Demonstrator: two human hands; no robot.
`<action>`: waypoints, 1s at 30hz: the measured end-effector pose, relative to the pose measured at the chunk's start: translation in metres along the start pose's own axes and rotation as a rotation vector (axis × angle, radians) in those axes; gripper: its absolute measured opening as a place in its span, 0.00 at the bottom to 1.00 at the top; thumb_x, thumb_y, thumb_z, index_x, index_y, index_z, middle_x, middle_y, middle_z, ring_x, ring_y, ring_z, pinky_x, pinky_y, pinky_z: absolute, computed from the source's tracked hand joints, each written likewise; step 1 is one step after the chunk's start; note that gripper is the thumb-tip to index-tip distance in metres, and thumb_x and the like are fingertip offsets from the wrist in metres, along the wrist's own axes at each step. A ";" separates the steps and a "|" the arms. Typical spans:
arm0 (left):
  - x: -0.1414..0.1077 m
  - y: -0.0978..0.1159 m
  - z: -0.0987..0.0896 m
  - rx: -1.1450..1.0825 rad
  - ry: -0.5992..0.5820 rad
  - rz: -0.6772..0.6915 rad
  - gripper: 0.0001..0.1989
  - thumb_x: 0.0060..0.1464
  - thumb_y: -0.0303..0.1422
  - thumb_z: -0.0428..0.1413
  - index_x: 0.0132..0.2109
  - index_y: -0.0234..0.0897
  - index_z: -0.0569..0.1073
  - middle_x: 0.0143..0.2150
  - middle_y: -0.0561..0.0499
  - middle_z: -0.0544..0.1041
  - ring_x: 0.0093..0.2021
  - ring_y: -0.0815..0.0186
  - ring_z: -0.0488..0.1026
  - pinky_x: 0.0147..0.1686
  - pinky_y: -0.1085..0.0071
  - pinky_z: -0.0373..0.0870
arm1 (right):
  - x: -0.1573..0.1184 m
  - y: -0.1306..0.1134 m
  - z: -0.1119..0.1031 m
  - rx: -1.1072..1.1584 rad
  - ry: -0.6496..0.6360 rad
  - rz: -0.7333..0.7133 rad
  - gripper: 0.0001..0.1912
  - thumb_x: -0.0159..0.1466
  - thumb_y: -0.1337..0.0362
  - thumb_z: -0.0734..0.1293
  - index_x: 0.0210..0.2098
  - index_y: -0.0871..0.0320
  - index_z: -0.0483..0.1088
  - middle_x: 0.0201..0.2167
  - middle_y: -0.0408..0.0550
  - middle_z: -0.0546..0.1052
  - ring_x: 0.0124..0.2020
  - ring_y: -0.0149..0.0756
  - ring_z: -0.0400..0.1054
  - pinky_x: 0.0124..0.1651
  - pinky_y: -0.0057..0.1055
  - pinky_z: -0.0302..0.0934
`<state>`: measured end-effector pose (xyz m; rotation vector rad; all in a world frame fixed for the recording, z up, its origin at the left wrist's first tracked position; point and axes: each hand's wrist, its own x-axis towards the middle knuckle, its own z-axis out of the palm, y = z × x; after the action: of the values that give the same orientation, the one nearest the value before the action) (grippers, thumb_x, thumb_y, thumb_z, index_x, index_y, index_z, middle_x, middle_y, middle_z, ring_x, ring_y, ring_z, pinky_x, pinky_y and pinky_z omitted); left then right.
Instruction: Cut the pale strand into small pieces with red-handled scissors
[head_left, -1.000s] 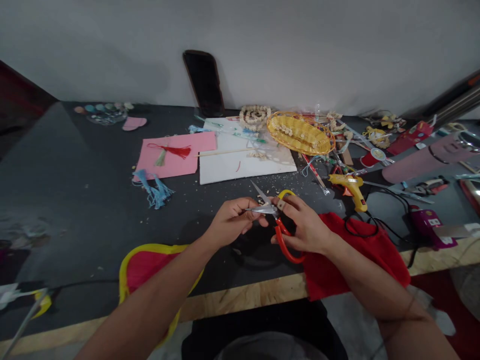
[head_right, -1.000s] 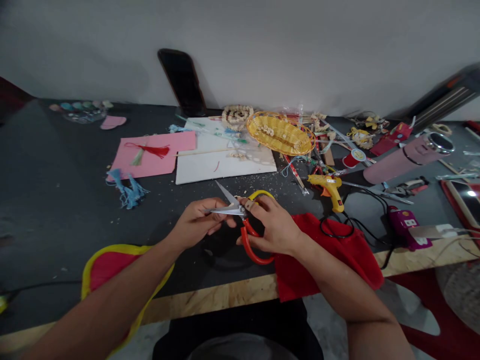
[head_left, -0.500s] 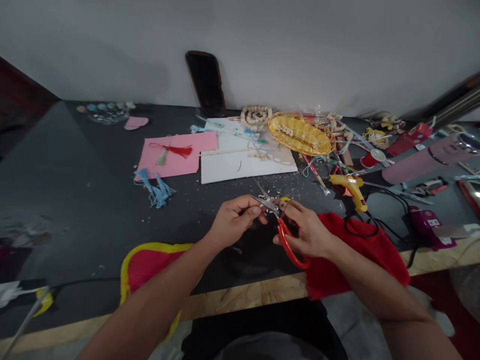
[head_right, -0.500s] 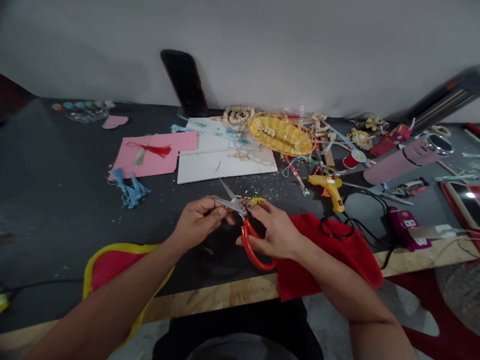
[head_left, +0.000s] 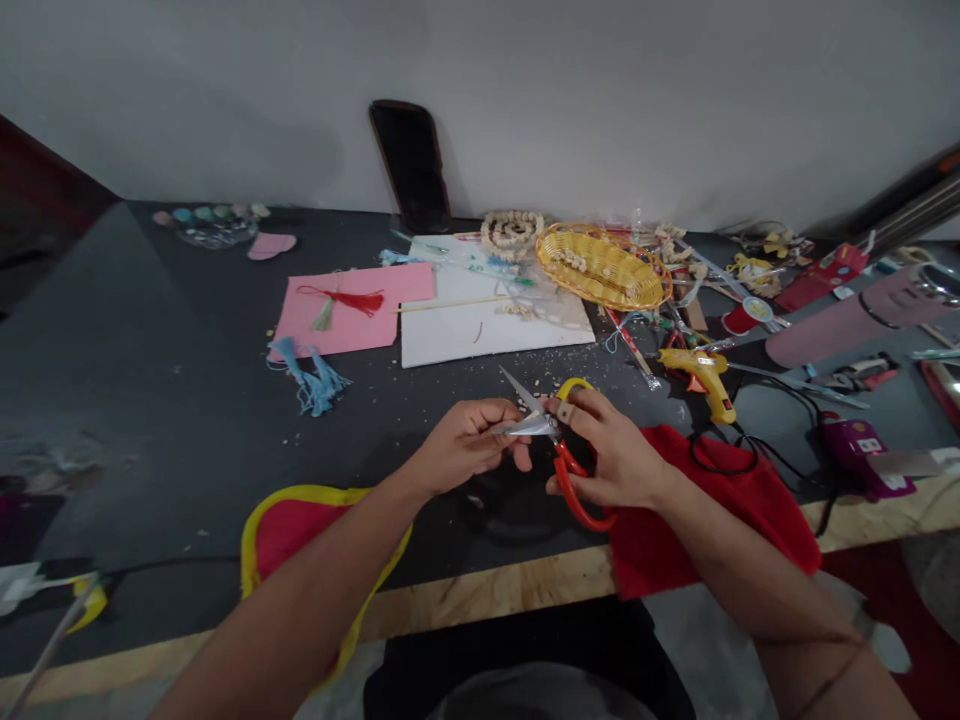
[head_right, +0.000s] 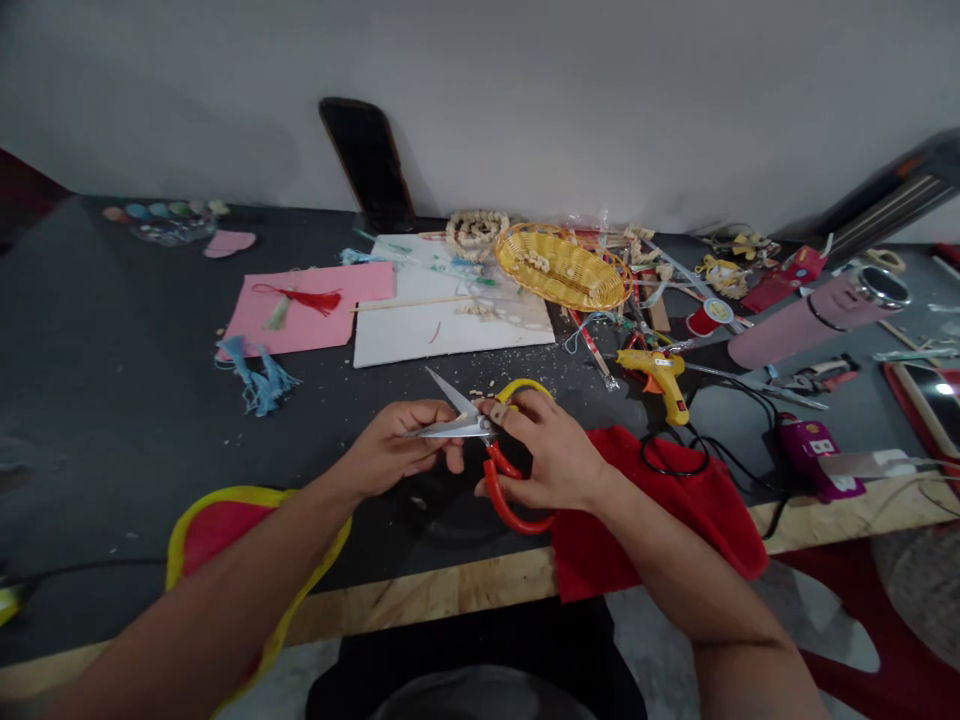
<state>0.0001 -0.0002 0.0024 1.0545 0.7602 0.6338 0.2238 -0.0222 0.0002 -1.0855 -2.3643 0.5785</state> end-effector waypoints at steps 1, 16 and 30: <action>0.000 0.000 -0.001 -0.010 -0.018 -0.021 0.19 0.47 0.45 0.63 0.28 0.32 0.70 0.22 0.48 0.77 0.13 0.79 0.52 0.13 0.79 0.45 | 0.000 0.001 0.001 0.003 0.003 -0.021 0.42 0.56 0.43 0.69 0.62 0.60 0.59 0.47 0.59 0.68 0.51 0.49 0.64 0.54 0.47 0.65; 0.002 -0.001 0.007 0.278 0.244 0.182 0.20 0.51 0.47 0.59 0.30 0.31 0.75 0.24 0.48 0.78 0.17 0.77 0.58 0.17 0.79 0.54 | 0.000 -0.013 -0.003 0.111 0.002 0.079 0.27 0.60 0.52 0.69 0.53 0.58 0.65 0.51 0.57 0.72 0.53 0.47 0.66 0.54 0.44 0.66; 0.004 -0.011 0.005 0.236 0.236 0.189 0.16 0.54 0.44 0.57 0.35 0.33 0.71 0.27 0.49 0.79 0.18 0.76 0.60 0.18 0.78 0.55 | 0.001 -0.008 -0.010 0.182 -0.047 0.114 0.21 0.58 0.52 0.71 0.46 0.57 0.67 0.44 0.52 0.72 0.43 0.39 0.68 0.44 0.36 0.67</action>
<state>0.0077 -0.0042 -0.0068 1.2930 0.9646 0.8556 0.2243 -0.0245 0.0127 -1.1403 -2.2484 0.8512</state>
